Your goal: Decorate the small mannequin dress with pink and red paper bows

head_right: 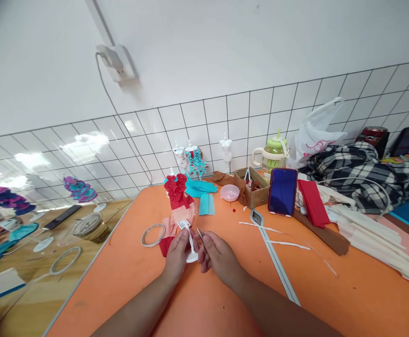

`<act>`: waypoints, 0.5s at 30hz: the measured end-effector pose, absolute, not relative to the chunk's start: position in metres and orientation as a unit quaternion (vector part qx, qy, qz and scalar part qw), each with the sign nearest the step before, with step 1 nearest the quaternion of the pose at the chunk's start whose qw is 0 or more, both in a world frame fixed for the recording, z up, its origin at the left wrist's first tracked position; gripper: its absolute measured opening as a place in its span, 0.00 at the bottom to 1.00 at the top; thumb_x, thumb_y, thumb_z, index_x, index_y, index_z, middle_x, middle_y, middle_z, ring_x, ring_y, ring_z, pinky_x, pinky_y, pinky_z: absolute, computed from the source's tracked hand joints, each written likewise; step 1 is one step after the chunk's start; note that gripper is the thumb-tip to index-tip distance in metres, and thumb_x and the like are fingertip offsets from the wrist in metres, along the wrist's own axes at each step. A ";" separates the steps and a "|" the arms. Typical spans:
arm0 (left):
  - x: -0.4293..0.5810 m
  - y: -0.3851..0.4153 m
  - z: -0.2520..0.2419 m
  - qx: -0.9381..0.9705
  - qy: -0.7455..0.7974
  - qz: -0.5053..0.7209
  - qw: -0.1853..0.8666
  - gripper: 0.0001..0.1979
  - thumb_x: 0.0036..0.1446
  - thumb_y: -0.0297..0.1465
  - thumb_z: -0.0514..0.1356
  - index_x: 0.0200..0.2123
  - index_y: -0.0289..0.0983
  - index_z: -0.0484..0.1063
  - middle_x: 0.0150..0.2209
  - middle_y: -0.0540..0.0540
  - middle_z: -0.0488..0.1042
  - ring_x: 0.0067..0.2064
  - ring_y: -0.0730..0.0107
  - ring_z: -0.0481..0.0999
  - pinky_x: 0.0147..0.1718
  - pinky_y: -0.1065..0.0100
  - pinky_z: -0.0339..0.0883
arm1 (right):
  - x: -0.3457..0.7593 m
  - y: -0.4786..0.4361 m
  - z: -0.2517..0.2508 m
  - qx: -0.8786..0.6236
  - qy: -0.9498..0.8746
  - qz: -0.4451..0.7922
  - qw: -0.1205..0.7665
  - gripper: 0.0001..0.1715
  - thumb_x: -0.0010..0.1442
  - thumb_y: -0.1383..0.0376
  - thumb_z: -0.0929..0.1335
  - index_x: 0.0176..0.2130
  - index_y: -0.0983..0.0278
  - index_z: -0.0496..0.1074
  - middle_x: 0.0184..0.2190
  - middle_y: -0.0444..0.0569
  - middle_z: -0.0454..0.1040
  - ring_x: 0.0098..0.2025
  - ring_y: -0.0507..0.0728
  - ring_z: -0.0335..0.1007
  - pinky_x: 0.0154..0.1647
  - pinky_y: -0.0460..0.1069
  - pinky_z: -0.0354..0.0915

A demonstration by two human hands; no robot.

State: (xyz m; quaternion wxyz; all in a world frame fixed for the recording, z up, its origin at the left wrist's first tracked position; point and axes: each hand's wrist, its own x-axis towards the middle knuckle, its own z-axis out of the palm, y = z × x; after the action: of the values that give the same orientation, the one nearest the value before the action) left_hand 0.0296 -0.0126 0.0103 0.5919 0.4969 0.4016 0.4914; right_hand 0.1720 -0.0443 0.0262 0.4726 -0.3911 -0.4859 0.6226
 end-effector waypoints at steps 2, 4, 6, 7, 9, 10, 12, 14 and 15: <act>0.031 -0.017 0.012 0.501 0.407 0.493 0.583 0.19 0.58 0.47 0.49 0.31 0.37 0.63 0.20 0.52 0.67 0.21 0.73 0.66 0.22 0.72 0.57 | 0.171 -0.047 0.027 -0.393 -0.519 0.603 0.460 0.25 0.61 0.46 0.57 0.43 0.63 0.63 0.23 0.41 0.66 0.17 0.47 0.62 0.19 0.43 0.60; 0.033 -0.021 0.014 0.510 0.410 0.492 0.575 0.19 0.58 0.47 0.50 0.30 0.37 0.63 0.19 0.52 0.66 0.20 0.74 0.65 0.21 0.73 0.57 | 0.170 -0.049 0.028 -0.398 -0.546 0.583 0.451 0.23 0.62 0.48 0.56 0.43 0.63 0.61 0.23 0.40 0.66 0.15 0.46 0.60 0.15 0.42 0.56; 0.036 -0.025 0.015 0.523 0.414 0.486 0.565 0.18 0.59 0.46 0.50 0.29 0.37 0.62 0.17 0.53 0.65 0.19 0.74 0.64 0.20 0.73 0.56 | 0.169 -0.051 0.029 -0.407 -0.571 0.561 0.440 0.22 0.63 0.49 0.54 0.43 0.62 0.59 0.22 0.38 0.66 0.13 0.46 0.59 0.14 0.42 0.54; 0.037 -0.026 0.016 0.531 0.415 0.481 0.561 0.18 0.59 0.46 0.50 0.28 0.37 0.62 0.16 0.54 0.65 0.19 0.74 0.63 0.19 0.73 0.56 | 0.169 -0.052 0.030 -0.413 -0.585 0.545 0.436 0.21 0.64 0.49 0.53 0.42 0.62 0.59 0.21 0.38 0.66 0.13 0.46 0.59 0.14 0.41 0.54; 0.039 -0.029 0.017 0.544 0.411 0.468 0.562 0.17 0.60 0.45 0.50 0.27 0.38 0.62 0.15 0.54 0.64 0.19 0.74 0.64 0.19 0.73 0.56 | 0.170 -0.054 0.032 -0.422 -0.618 0.506 0.429 0.20 0.64 0.50 0.53 0.41 0.62 0.59 0.20 0.37 0.66 0.13 0.46 0.59 0.15 0.41 0.55; 0.040 -0.030 0.017 0.549 0.408 0.463 0.563 0.17 0.60 0.45 0.49 0.27 0.38 0.62 0.15 0.54 0.64 0.19 0.73 0.64 0.19 0.72 0.57 | 0.170 -0.054 0.032 -0.426 -0.631 0.489 0.426 0.19 0.65 0.51 0.53 0.41 0.62 0.59 0.20 0.37 0.66 0.13 0.46 0.59 0.16 0.41 0.56; 0.041 -0.032 0.017 0.559 0.404 0.456 0.562 0.18 0.60 0.45 0.49 0.27 0.38 0.63 0.15 0.53 0.65 0.19 0.71 0.66 0.20 0.71 0.58 | 0.172 -0.055 0.034 -0.437 -0.643 0.465 0.424 0.18 0.65 0.52 0.53 0.41 0.61 0.59 0.20 0.37 0.66 0.14 0.46 0.60 0.17 0.42 0.57; 0.042 -0.033 0.017 0.572 0.408 0.457 0.545 0.19 0.59 0.46 0.49 0.25 0.38 0.63 0.16 0.52 0.66 0.20 0.70 0.68 0.21 0.71 0.60 | 0.173 -0.055 0.035 -0.449 -0.640 0.450 0.430 0.18 0.65 0.52 0.53 0.42 0.61 0.59 0.20 0.38 0.67 0.15 0.47 0.62 0.19 0.42 0.59; 0.043 -0.034 0.017 0.578 0.412 0.460 0.533 0.20 0.59 0.46 0.49 0.24 0.38 0.63 0.16 0.51 0.67 0.21 0.70 0.68 0.21 0.71 0.60 | 0.173 -0.055 0.035 -0.454 -0.636 0.448 0.435 0.18 0.65 0.52 0.53 0.42 0.61 0.59 0.21 0.38 0.67 0.16 0.47 0.62 0.19 0.42 0.59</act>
State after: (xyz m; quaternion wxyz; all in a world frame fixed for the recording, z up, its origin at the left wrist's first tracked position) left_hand 0.0427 -0.0340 0.0167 0.5332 0.5784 0.4117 0.4600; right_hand 0.1734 -0.0551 0.0353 0.4347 -0.4538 -0.6359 0.4480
